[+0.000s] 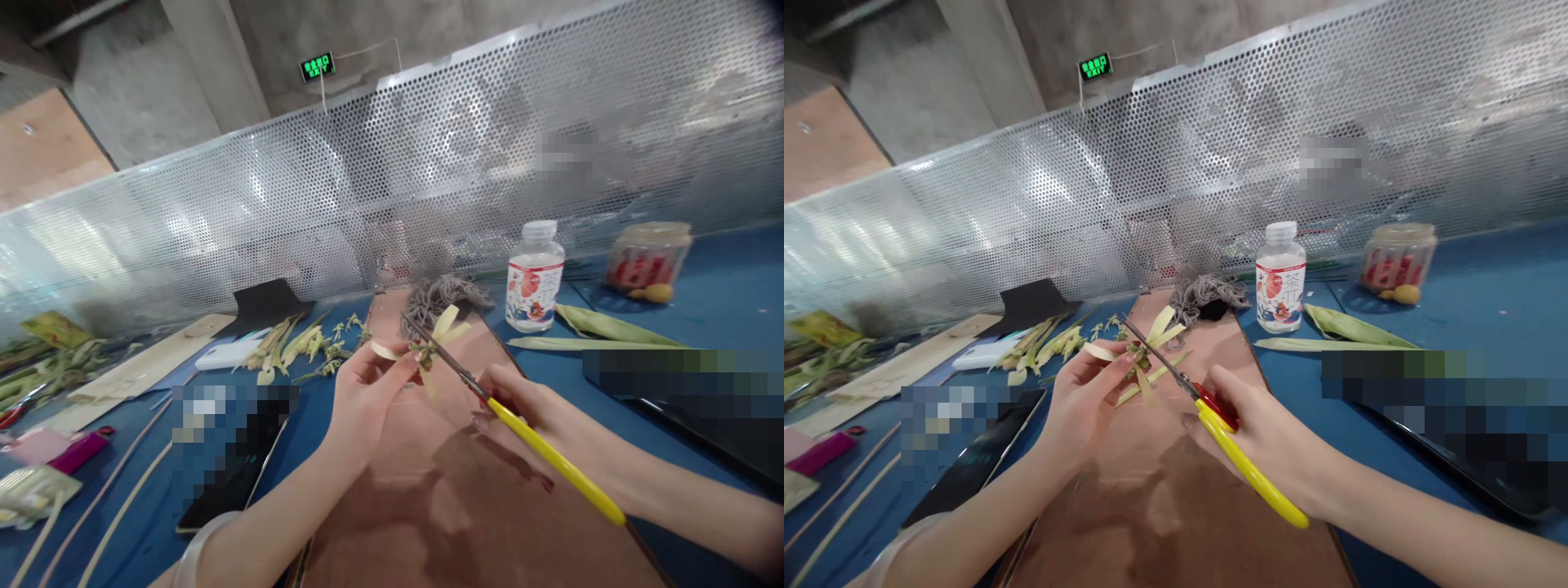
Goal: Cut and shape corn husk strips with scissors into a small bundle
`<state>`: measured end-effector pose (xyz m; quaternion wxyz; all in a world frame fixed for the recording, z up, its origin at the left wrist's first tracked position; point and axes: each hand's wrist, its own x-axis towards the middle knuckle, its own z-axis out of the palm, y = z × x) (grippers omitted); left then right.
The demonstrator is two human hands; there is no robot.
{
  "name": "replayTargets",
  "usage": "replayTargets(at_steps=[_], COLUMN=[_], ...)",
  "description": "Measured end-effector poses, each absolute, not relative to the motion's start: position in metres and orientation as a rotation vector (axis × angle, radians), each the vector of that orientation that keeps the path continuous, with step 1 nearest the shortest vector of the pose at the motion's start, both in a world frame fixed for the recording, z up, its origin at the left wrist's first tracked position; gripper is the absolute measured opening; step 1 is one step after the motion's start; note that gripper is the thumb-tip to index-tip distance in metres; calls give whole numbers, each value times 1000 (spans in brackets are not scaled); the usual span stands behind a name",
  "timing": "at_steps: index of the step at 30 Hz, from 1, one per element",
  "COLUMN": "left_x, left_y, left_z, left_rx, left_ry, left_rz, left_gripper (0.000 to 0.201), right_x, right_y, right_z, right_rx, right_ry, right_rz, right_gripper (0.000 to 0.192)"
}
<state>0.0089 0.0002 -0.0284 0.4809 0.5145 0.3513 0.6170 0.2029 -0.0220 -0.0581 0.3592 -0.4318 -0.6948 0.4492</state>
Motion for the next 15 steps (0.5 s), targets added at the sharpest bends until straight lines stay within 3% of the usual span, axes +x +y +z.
replayTargets(at_steps=[15], left_x=[10], left_y=[-2], left_z=[-29], left_rx=[1274], left_ry=[835], left_rz=[1511], left_gripper=[14], right_x=[206], right_y=[-19], right_z=[-59], right_rx=[-1119], right_ry=[-1948], right_rz=[885], right_gripper=[23])
